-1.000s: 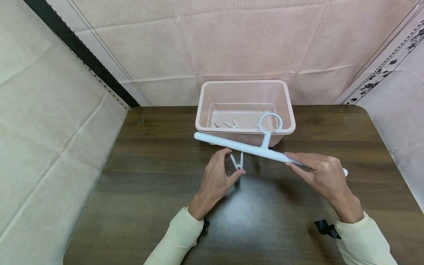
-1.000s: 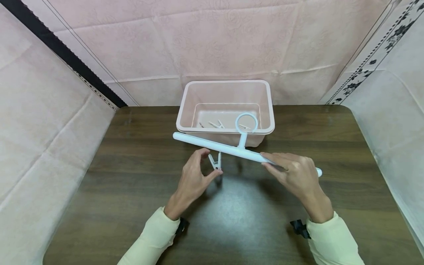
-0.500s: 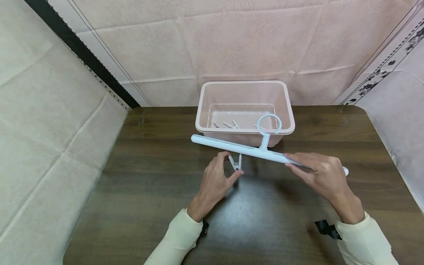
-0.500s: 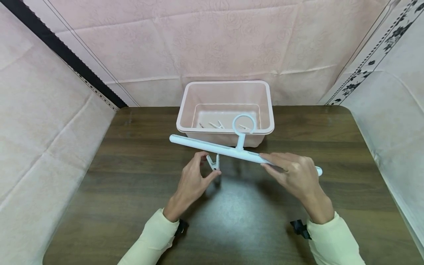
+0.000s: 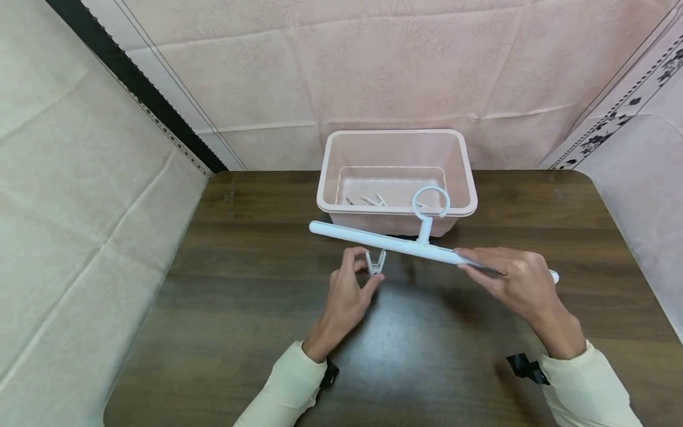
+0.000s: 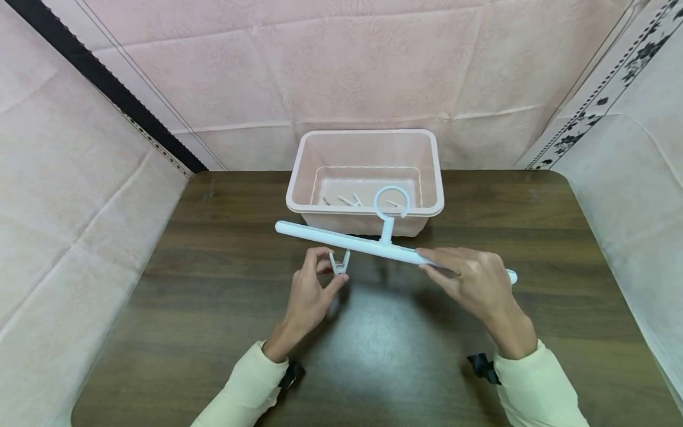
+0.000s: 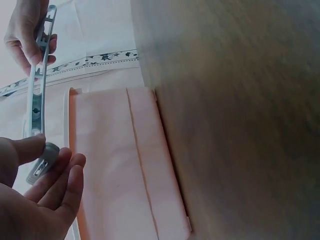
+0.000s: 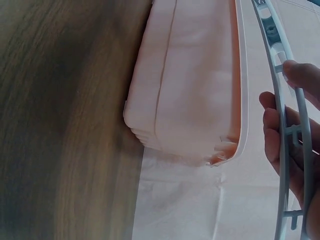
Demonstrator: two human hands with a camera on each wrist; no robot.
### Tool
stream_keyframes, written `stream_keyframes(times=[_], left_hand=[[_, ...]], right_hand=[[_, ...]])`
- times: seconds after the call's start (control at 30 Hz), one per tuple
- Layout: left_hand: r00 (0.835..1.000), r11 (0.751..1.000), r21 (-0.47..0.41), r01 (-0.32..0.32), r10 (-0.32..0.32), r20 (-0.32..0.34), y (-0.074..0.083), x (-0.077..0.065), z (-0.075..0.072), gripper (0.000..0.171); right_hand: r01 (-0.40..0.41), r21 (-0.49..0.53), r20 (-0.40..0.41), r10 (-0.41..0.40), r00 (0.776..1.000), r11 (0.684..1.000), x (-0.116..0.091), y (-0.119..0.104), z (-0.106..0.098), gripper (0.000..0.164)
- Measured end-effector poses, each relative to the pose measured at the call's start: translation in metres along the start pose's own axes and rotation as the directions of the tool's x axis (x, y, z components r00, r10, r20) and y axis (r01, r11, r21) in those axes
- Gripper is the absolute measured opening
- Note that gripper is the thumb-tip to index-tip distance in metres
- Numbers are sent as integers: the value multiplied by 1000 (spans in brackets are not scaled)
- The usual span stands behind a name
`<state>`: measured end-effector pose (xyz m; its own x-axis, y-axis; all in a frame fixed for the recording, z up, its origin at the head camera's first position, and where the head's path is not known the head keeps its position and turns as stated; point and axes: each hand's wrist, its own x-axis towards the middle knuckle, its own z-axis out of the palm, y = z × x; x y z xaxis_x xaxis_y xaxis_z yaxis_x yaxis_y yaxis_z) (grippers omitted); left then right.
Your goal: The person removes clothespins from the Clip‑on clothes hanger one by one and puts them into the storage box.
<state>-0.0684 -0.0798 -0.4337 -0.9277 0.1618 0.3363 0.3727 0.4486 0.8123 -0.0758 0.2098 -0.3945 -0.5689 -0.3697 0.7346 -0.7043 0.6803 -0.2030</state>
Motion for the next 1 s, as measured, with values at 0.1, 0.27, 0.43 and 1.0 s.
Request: stream_keyframes(times=[0.1,0.27,0.43,1.0], left_hand=[[1000,999,-37,7,-7,-12,1,0,0,44],[999,999,-51,-5,4,-33,3,1,0,44],[997,999,3,-46,46,-68,5,0,0,40],[940,923,285,-259,308,-146,3,-2,5,32]], right_hand=[[-4,4,9,4,1000,1000,0,0,0,44],[-23,15,26,22,999,1000,0,0,-2,46],[-23,33,14,23,1000,999,-1,0,-2,44],[-17,43,13,17,1000,999,-1,1,-2,44]])
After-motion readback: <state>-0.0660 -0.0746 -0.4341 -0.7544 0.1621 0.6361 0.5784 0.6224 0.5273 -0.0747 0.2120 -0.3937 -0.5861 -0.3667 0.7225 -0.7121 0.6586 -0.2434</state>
